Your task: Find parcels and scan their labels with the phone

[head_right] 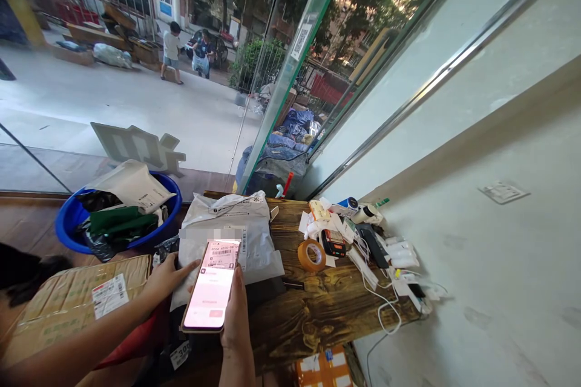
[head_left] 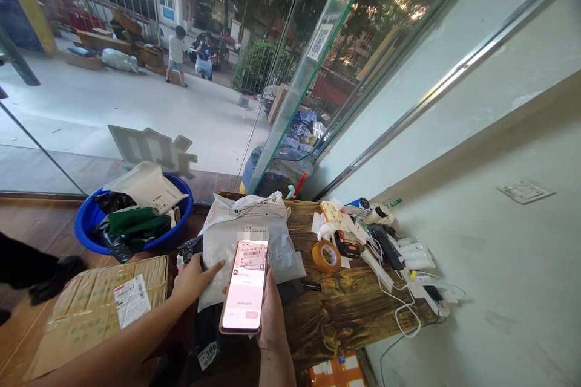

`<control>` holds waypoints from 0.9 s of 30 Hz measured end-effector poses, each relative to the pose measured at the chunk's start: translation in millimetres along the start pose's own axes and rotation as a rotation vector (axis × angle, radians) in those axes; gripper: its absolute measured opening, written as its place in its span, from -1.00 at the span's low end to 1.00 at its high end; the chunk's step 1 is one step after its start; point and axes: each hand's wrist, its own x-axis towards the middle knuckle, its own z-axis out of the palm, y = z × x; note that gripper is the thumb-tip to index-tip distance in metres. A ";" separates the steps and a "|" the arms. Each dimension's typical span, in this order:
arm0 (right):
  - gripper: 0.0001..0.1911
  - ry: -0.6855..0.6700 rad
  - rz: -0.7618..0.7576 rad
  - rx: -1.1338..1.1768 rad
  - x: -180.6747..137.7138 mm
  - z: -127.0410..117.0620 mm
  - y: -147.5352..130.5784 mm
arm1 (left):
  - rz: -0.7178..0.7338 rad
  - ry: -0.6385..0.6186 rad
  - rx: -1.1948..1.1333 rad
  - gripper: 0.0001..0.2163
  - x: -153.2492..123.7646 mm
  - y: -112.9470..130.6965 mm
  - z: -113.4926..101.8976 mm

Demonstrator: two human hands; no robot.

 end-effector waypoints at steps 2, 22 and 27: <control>-0.17 -0.004 0.020 -0.030 -0.6 1.3 -1.9 | -0.008 -0.017 0.002 -0.29 -0.4 2.2 -0.7; -0.31 0.105 0.123 0.183 -19.2 -10.2 37.7 | 0.034 -0.231 -1.037 -0.29 -61.6 4.6 -46.0; -0.27 0.043 0.094 0.188 -43.9 -17.6 56.0 | -0.091 0.048 -0.733 -0.39 -85.3 -102.7 -106.5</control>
